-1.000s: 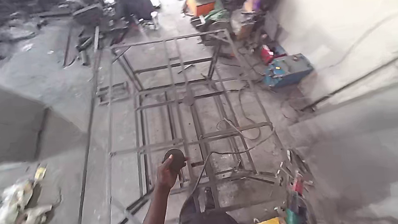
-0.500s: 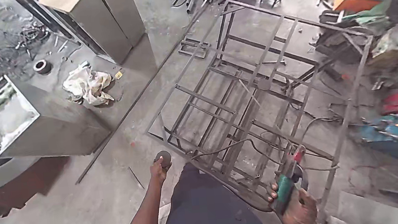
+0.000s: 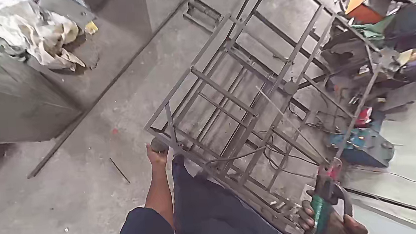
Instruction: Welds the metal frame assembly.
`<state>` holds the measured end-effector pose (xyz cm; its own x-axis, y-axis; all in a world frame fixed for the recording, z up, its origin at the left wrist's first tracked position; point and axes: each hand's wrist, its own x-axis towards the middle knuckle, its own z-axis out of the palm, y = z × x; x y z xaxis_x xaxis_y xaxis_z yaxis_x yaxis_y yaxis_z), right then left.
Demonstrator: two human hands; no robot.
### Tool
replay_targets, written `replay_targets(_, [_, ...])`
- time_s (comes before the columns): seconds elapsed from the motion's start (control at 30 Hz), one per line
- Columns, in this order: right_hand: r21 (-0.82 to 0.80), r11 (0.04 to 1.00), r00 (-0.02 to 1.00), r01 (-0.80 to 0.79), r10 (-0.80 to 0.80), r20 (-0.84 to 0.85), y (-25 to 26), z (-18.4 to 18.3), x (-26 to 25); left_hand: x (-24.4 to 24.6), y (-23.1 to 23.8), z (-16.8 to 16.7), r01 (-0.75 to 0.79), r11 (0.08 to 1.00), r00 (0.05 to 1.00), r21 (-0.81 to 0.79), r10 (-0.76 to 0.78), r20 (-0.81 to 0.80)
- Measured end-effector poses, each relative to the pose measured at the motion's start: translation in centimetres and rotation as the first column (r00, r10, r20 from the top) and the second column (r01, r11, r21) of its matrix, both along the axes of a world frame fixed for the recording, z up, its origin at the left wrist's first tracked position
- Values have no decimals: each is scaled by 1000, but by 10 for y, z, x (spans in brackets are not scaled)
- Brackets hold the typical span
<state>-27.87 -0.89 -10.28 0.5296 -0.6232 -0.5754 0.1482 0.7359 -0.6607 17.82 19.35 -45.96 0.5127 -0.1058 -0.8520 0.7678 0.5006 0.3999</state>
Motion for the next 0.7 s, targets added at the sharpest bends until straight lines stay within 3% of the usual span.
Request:
replay_targets(0.3, [49, 997, 999, -52, 52, 1, 3, -4, 47, 38, -37, -12, 63, 982, 992, -177, -42, 122])
replay_targets(0.4, [51, 996, 997, -74, 75, -20, 4, -11, 51, 45, -47, -11, 131, 991, 988, -40, -127, 89])
replay_targets(0.5, [56, 998, 988, -38, 46, -145, 13, -19, 55, 49, -52, -13, 151, 984, 986, 90, -156, 59])
replay_targets(0.7, [27, 998, 931, -58, 64, -360, 32, -43, 56, 51, -53, -12, 138, 984, 989, 117, -143, 36])
